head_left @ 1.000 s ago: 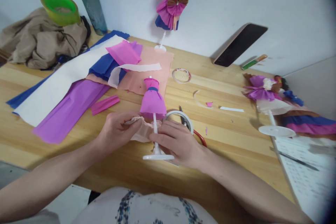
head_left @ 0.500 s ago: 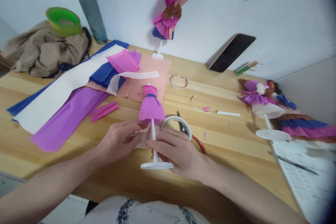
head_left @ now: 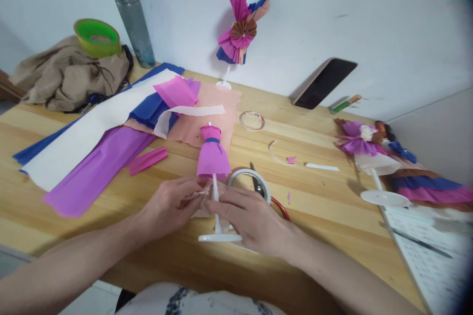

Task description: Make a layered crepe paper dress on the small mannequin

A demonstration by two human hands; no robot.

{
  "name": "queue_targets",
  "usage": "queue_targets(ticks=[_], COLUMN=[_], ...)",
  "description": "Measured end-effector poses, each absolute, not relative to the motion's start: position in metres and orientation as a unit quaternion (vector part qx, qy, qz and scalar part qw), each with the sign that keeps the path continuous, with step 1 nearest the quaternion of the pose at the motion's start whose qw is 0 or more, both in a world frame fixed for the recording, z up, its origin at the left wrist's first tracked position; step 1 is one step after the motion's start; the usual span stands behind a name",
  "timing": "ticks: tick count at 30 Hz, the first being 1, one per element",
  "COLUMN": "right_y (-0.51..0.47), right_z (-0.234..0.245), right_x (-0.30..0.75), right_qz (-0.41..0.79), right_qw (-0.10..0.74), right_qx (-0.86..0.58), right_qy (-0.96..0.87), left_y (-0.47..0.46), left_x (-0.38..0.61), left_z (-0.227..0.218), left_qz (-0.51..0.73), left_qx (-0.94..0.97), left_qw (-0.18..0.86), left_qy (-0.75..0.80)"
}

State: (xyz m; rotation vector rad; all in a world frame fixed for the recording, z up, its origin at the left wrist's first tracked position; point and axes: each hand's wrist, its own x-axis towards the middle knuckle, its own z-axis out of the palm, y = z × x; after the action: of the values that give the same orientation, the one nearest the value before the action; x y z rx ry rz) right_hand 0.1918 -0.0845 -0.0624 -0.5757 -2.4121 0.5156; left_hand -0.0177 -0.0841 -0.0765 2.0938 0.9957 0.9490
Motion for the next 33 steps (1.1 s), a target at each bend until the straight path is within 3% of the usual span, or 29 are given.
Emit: queue_targets(ticks=[8, 17, 22, 33], right_y=[-0.088, -0.089, -0.088, -0.078], right_z=[-0.059, -0.066, -0.071, -0.069], right_x=[0.198, 0.193, 0.188, 0.197], right_qz=[0.404, 0.656, 0.705, 0.717], right_qw=[0.293, 0.321, 0.330, 0.371], right_qx=[-0.308, -0.403, -0.400, -0.388], right_qy=[-0.810, -0.552, -0.484, -0.445], left_y=[-0.084, -0.082, -0.085, -0.065], left_x=[-0.020, -0.018, -0.019, -0.028], left_z=[-0.076, -0.065, -0.063, -0.071], left_qz=[0.341, 0.325, 0.325, 0.323], left_qx=[0.748, 0.686, 0.667, 0.537], left_qw=[0.362, 0.455, 0.509, 0.548], left_qy=[0.441, 0.466, 0.436, 0.554])
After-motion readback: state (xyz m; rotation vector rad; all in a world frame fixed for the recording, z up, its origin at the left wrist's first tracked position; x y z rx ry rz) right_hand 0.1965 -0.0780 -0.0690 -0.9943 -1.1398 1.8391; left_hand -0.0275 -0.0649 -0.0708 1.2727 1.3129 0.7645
